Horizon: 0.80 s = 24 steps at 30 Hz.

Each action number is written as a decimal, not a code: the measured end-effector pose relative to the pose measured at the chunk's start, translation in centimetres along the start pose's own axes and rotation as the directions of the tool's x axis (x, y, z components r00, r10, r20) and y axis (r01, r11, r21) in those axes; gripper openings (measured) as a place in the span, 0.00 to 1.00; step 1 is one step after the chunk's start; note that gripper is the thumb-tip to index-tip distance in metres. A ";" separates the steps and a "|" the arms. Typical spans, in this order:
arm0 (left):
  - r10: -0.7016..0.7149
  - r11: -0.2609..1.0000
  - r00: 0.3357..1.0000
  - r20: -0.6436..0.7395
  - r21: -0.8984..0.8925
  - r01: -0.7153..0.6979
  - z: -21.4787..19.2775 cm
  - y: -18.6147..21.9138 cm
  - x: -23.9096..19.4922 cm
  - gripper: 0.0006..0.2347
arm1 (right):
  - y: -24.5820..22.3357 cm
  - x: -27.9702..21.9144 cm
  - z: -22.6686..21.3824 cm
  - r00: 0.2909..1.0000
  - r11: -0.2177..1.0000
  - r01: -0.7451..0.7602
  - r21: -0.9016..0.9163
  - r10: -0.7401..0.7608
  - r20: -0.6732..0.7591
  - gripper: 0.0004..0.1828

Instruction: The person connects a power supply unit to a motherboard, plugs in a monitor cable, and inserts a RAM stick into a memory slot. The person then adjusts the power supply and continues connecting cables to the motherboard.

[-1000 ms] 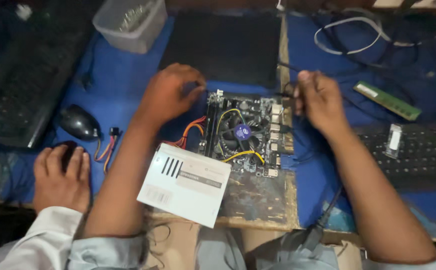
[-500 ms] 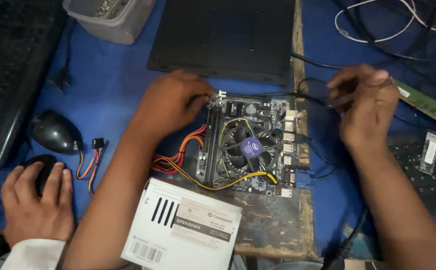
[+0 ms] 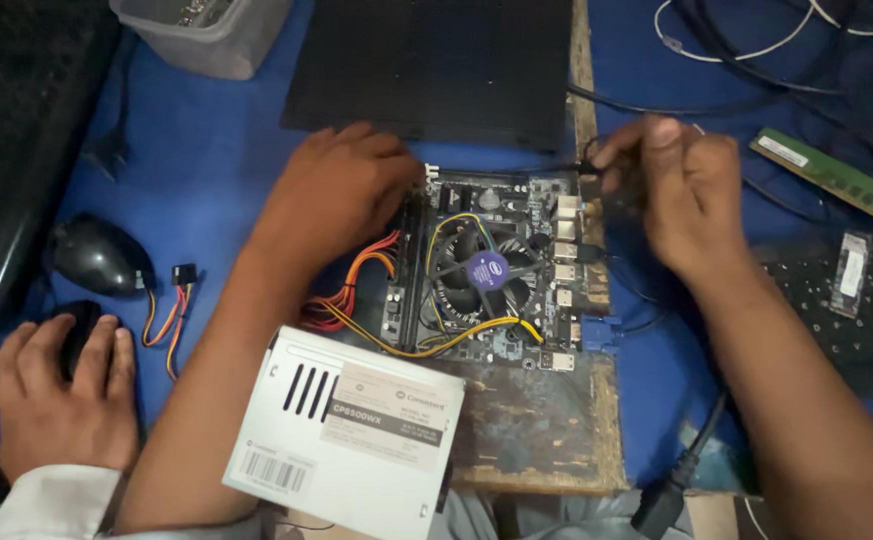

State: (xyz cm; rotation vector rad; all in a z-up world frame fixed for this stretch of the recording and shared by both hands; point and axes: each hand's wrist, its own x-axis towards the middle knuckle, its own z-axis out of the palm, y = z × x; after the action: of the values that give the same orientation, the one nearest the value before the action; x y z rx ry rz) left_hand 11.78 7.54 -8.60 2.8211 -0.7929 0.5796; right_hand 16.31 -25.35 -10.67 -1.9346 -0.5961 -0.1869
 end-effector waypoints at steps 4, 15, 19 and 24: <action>0.073 0.996 0.997 0.029 0.040 -0.074 -0.2 0.1 0.3 0.05 | 0.0 0.2 0.1 0.998 0.998 0.063 -0.005 -0.063 -0.003 0.36; 0.130 0.968 0.987 0.099 0.205 -0.148 -0.1 0.4 0.5 0.05 | 0.0 0.3 0.0 0.997 0.997 0.070 0.014 -0.070 0.017 0.33; 0.142 0.954 0.982 0.127 0.249 -0.170 0.0 0.5 0.5 0.05 | -0.1 0.5 0.1 0.985 0.985 0.171 -0.011 -0.171 0.017 0.33; 0.151 0.925 0.969 0.197 0.317 -0.209 0.1 0.8 0.6 0.05 | -0.3 0.6 0.0 0.992 0.989 0.129 -0.070 -0.128 0.021 0.33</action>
State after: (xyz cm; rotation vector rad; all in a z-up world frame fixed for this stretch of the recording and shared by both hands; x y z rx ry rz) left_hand 11.87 6.60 -8.38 3.1648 -1.0908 0.5526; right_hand 16.67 -25.04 -10.19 -1.9687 -0.7346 -0.2776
